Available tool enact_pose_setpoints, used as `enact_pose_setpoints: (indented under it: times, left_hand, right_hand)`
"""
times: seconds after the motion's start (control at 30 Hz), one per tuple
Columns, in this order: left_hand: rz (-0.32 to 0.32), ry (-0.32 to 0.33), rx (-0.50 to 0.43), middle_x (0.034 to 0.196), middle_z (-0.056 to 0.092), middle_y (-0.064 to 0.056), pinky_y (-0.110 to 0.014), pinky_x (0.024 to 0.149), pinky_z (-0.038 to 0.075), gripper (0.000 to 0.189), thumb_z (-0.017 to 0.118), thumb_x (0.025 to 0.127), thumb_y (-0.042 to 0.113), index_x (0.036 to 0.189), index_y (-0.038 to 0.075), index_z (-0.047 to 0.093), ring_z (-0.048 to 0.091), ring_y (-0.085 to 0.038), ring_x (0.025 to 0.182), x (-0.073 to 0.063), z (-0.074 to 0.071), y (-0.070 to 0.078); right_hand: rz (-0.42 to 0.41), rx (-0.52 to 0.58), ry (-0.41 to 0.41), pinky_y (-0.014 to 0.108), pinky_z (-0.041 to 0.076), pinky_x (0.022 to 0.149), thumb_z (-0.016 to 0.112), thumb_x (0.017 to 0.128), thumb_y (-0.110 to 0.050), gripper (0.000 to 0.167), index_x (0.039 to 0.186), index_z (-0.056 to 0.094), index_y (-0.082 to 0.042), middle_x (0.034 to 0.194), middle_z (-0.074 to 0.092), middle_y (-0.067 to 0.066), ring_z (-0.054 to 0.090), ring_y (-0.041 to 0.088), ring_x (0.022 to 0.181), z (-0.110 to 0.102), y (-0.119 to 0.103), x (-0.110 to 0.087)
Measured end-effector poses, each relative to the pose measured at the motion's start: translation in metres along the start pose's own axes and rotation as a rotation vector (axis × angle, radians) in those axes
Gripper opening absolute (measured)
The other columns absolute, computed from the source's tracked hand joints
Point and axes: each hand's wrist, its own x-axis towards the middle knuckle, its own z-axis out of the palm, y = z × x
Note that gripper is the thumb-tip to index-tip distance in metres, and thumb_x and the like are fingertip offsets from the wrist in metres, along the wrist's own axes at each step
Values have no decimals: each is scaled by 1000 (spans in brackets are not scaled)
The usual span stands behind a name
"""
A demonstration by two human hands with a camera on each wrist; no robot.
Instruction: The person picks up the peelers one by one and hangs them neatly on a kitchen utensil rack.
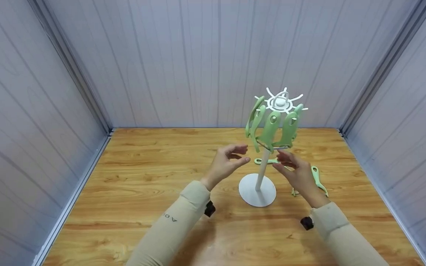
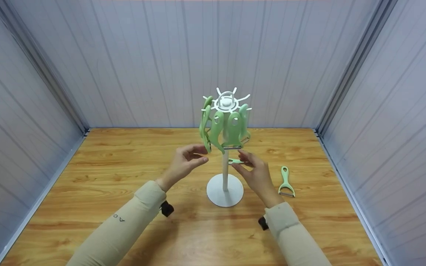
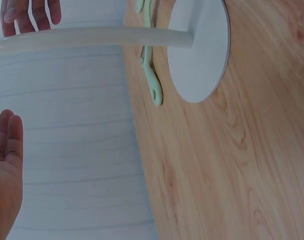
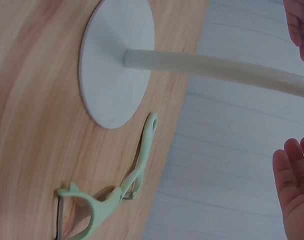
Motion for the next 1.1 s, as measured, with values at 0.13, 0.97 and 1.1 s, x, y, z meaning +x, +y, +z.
enact_pose_setpoints:
  times: [0.13,0.97,1.1]
  left_hand:
    - [-8,-9,4,128,74,-23,-46,105,60,39,80,99,9,135,-4,71,70,-37,122,-1,8,-2]
    - [-111,-156,56,131,73,-13,-36,106,59,40,74,104,12,143,5,66,69,-22,120,1,52,-18]
    - [-112,-172,42,131,73,-17,-33,104,60,35,71,106,9,140,2,67,71,-22,118,3,56,-20]
  right_hand:
    - [74,16,18,15,59,91,82,95,1,42,136,74,-1,116,78,20,75,17,106,-7,3,-3]
    - [243,-172,55,28,58,99,81,100,-16,57,150,60,4,132,71,24,69,25,116,-46,27,-9]
    - [251,-203,36,58,55,105,81,100,-19,62,153,57,4,134,68,28,67,42,123,-48,29,-9]
